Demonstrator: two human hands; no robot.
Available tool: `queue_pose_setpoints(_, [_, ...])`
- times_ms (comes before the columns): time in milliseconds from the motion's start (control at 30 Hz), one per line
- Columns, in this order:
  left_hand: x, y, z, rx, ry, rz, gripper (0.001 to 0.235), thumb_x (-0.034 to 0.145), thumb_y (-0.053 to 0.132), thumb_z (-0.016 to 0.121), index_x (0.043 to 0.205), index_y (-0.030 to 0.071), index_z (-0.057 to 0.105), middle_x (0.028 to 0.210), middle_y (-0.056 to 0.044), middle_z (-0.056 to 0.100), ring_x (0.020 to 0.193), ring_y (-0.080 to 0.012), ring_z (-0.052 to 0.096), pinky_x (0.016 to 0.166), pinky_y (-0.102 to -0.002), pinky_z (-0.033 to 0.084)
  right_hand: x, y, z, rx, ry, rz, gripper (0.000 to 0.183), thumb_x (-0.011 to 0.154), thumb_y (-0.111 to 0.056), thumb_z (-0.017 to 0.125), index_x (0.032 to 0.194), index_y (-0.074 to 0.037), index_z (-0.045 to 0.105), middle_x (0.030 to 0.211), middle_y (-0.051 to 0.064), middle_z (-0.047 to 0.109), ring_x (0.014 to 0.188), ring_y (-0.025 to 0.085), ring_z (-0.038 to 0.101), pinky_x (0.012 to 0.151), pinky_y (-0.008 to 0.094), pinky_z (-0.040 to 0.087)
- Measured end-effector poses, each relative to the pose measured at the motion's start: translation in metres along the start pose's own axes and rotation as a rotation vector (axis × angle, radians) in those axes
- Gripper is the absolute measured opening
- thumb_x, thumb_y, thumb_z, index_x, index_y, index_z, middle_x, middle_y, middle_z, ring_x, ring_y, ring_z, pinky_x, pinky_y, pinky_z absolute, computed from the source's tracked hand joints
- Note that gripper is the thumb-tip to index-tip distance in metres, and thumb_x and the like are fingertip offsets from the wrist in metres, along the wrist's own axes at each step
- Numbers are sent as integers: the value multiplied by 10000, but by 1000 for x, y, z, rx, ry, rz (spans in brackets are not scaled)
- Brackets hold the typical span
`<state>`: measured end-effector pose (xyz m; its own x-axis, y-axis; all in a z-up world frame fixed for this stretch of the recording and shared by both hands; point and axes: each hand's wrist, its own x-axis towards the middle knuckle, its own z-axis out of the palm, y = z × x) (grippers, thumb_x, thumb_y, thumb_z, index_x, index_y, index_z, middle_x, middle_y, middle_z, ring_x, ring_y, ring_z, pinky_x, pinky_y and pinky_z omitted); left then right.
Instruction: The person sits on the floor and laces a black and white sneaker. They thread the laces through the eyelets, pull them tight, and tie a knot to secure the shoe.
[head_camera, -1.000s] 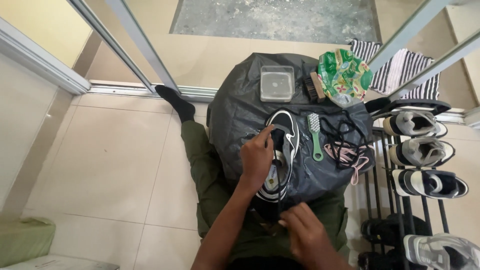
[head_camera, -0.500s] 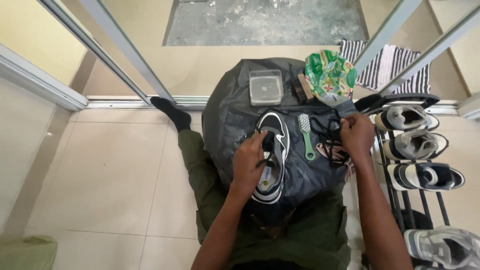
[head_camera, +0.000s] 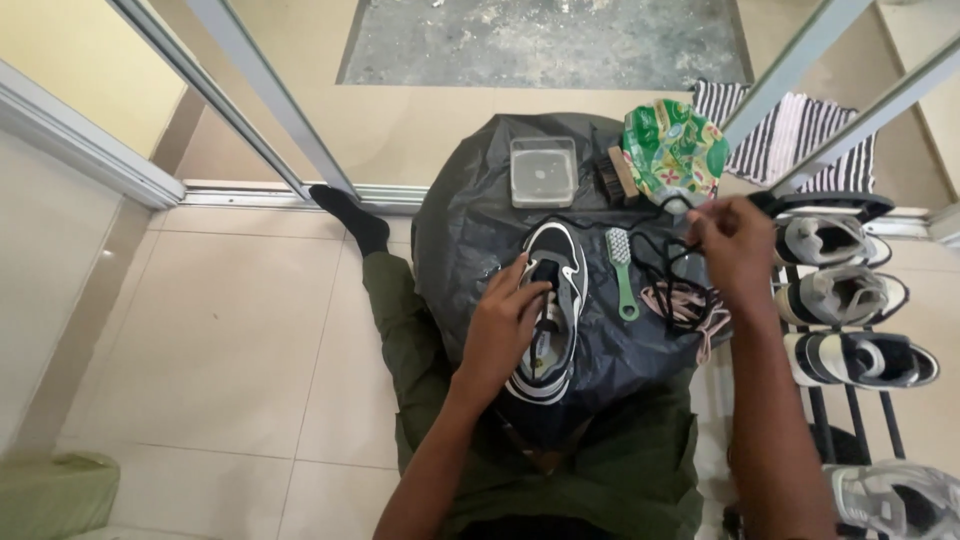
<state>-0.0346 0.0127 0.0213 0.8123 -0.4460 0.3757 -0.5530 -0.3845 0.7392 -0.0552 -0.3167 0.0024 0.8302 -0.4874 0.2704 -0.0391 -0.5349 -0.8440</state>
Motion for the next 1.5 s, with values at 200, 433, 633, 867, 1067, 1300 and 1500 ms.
queue_pose_setpoints(200, [5,21,-20,-189,65,33,183,877,78,743,1047,10,757,1266,-150,718,1176,-273,673,1003,-365,528,-29,-153,-39,379,-146,19,344,990,82,615,1322,-6,586,950,73,589,644,139,552,617,240,494])
queue_pose_setpoints(433, [2,61,-56,-342,-12,44,160,900,96,717,1037,18,742,1183,-78,762,1118,-223,705,990,-341,538,-58,-209,-54,345,-330,-80,525,913,141,528,1422,12,512,1309,196,653,556,167,537,482,266,505])
queue_pose_setpoints(633, [11,84,-66,-487,-118,-33,568,919,127,716,1458,120,537,1133,-132,792,864,-131,740,781,-259,587,-83,-207,-43,398,-628,-168,579,891,80,569,1458,-12,497,1371,151,648,516,123,605,379,208,500])
queue_pose_setpoints(867, [33,66,-41,-286,-169,375,433,841,-57,716,1239,108,671,1377,-80,666,962,-205,738,862,-328,582,-130,-196,-39,503,-663,52,478,886,76,609,1354,-16,636,1215,157,730,586,139,608,436,231,499])
queue_pose_setpoints(1067, [58,57,-51,-312,88,317,295,845,-116,639,1072,44,738,1089,-54,777,887,-173,749,828,-295,601,-169,-154,-55,534,-499,232,482,857,95,634,1331,17,670,1032,196,785,558,177,603,461,287,512])
queue_pose_setpoints(1300, [64,53,-89,-259,396,38,326,893,-103,719,1151,91,768,820,-16,681,610,-72,456,530,-244,374,-180,-113,-75,229,-190,352,266,921,96,609,1166,92,715,866,226,793,530,230,567,458,327,464])
queue_pose_setpoints(1500, [74,55,-88,-50,352,213,256,833,-51,734,1062,52,783,935,-31,794,764,-150,563,684,-267,499,-168,-111,-49,-278,-161,29,170,791,-29,802,960,-54,806,1003,48,600,920,191,559,777,315,446])
